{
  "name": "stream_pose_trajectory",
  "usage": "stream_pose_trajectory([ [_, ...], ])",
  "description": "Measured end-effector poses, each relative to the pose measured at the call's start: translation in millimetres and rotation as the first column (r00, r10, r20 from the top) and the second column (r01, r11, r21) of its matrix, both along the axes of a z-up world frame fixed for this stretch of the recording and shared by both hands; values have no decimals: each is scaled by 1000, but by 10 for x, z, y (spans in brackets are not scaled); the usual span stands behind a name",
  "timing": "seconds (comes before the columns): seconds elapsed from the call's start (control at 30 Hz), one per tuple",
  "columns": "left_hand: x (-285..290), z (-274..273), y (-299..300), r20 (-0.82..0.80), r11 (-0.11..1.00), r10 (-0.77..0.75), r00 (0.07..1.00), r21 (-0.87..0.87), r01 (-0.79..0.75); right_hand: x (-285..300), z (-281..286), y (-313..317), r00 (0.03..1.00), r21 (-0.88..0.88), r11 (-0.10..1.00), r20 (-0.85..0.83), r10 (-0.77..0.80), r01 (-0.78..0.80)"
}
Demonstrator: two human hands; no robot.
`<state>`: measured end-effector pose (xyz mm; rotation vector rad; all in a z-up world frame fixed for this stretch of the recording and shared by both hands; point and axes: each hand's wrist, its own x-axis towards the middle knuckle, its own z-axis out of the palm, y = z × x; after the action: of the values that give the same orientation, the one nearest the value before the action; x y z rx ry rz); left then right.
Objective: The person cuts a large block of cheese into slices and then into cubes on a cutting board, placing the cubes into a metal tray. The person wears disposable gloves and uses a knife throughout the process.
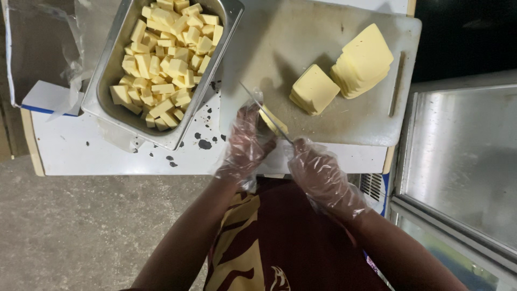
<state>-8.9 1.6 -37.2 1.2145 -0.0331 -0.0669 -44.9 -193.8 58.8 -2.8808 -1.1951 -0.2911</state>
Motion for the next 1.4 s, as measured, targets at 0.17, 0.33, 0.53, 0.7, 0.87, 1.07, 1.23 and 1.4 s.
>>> stream_pose_trajectory([
  [0.17, 129, 213, 200, 9, 879, 221, 975, 431, -203, -37, -175, -69, 998, 160, 987, -59, -18, 27],
  [0.33, 956, 254, 90, 471, 933, 194, 860, -361, -13, -71, -152, -63, 893, 226, 956, -444, -69, 186],
  [0.53, 1448, 55, -89, 424, 458, -99, 900, -784, 419, -30, -150, -11, 964, 47, 981, -198, -175, 187],
  [0.7, 1215, -65, 75, -88, 791, -116, 989, -610, 39, -24, -269, -12, 879, 48, 955, -408, -248, 293],
  [0.87, 1382, -294, 136, -33, 519, -333, 942, -841, 154, 78, -364, -77, 767, -31, 942, -571, -292, 335],
  [1.07, 1277, -583, 32, -603, 884, -179, 777, -445, -142, 110, -280, -105, 852, -5, 968, -474, -222, 249],
  [1.23, 1109, -689, 155, 16, 69, -509, 861, -996, 59, 193, -206, -35, 828, 133, 950, -534, -171, 283],
  [1.4, 1114, -795, 86, -163, -437, -439, 884, -820, -369, 256, -267, -12, 746, 30, 938, -616, -254, 344],
])
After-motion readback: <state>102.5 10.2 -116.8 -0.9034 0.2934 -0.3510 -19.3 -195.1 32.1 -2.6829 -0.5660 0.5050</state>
